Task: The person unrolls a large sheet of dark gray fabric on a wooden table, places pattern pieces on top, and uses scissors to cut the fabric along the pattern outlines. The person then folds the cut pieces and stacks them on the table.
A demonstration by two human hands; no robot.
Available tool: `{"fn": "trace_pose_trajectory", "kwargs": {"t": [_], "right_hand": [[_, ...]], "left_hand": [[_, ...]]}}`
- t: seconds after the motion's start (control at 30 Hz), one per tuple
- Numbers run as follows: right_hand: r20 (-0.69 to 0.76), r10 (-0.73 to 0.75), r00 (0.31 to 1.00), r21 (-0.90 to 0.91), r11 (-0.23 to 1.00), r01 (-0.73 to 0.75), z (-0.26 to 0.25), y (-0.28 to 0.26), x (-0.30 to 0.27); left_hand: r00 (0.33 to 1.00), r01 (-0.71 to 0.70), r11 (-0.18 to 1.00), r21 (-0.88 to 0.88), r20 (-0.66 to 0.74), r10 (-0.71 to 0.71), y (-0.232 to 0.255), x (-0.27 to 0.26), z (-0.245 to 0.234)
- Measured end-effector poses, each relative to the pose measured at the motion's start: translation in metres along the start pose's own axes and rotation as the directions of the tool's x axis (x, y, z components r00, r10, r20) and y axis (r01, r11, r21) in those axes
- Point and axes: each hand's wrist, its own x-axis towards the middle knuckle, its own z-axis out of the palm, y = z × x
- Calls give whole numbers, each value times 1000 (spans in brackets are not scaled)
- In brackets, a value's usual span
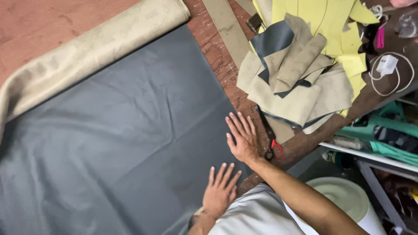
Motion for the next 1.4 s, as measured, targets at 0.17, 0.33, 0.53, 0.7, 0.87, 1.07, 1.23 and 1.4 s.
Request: {"fn": "trace_pose_trajectory", "kwargs": {"t": [0.17, 0.33, 0.53, 0.7, 0.87, 1.07, 1.23, 1.4], "right_hand": [[-20, -39, 999, 110, 993, 41, -7, 2, -4], [-4, -37, 999, 367, 929, 36, -70, 26, -28], [-258, 144, 955, 447, 895, -14, -137, 104, -50], [-36, 508, 860, 711, 618, -335, -139, 191, -54], [257, 562, 786, 760, 386, -524, -123, 234, -46], [397, 599, 696, 812, 125, -571, -123, 218, -24], [429, 604, 672, 831, 28, -556, -116, 188, -6], [437, 628, 644, 871, -115, -478, -109, 177, -1]], "left_hand": [[998, 55, 998, 37, 24, -56, 5, -8, 11], [979, 201, 980, 7, -32, -201, 36, 9, 2], [841, 447, 890, -88, -299, -451, 70, 43, 15], [677, 609, 783, -129, -430, -597, 82, 73, 28], [624, 633, 763, -132, -496, -604, 84, 83, 29], [618, 634, 764, -117, -518, -592, 84, 86, 34], [646, 658, 748, -88, -445, -620, 77, 86, 26], [681, 669, 739, -75, -335, -651, 65, 82, 18]]}}
